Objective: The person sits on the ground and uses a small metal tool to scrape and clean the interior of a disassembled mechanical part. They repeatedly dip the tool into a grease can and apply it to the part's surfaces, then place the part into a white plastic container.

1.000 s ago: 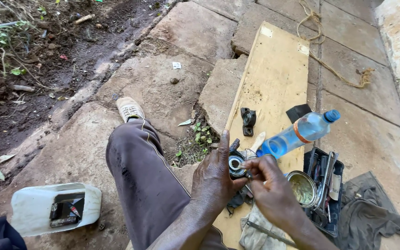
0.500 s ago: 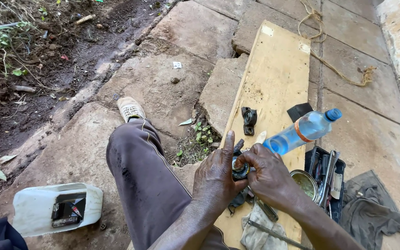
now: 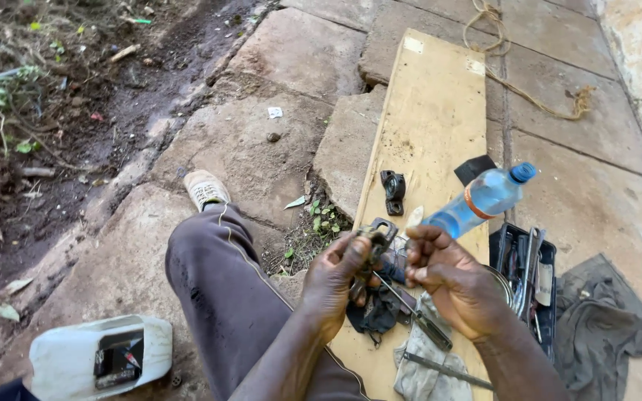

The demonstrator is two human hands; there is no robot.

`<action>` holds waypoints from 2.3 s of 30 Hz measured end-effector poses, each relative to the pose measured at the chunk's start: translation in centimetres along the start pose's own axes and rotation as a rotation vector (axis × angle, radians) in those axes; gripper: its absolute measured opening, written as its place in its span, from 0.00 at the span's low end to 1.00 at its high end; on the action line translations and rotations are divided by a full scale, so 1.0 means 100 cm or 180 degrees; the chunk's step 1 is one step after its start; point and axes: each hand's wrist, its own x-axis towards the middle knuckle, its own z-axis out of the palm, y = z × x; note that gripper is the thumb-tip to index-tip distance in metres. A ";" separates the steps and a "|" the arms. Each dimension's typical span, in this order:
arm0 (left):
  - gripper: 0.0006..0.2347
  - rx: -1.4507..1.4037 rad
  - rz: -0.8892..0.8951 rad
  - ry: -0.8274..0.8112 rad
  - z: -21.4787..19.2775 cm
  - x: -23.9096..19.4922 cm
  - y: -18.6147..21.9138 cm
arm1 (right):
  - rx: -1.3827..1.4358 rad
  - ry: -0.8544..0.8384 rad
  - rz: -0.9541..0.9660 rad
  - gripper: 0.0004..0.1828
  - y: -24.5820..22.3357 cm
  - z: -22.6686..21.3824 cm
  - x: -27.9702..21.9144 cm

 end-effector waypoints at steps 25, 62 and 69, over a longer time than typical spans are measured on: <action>0.45 -0.0472 0.0542 -0.0510 0.003 -0.003 -0.002 | -0.0856 -0.0066 0.0288 0.32 0.010 0.021 -0.006; 0.38 -0.0212 0.0096 0.0360 0.003 -0.011 0.010 | -0.4837 0.0244 -0.1049 0.31 0.023 0.064 -0.002; 0.38 -0.0562 -0.0144 0.0490 -0.003 -0.006 0.007 | -0.4799 -0.0055 -0.1688 0.37 0.007 0.054 0.000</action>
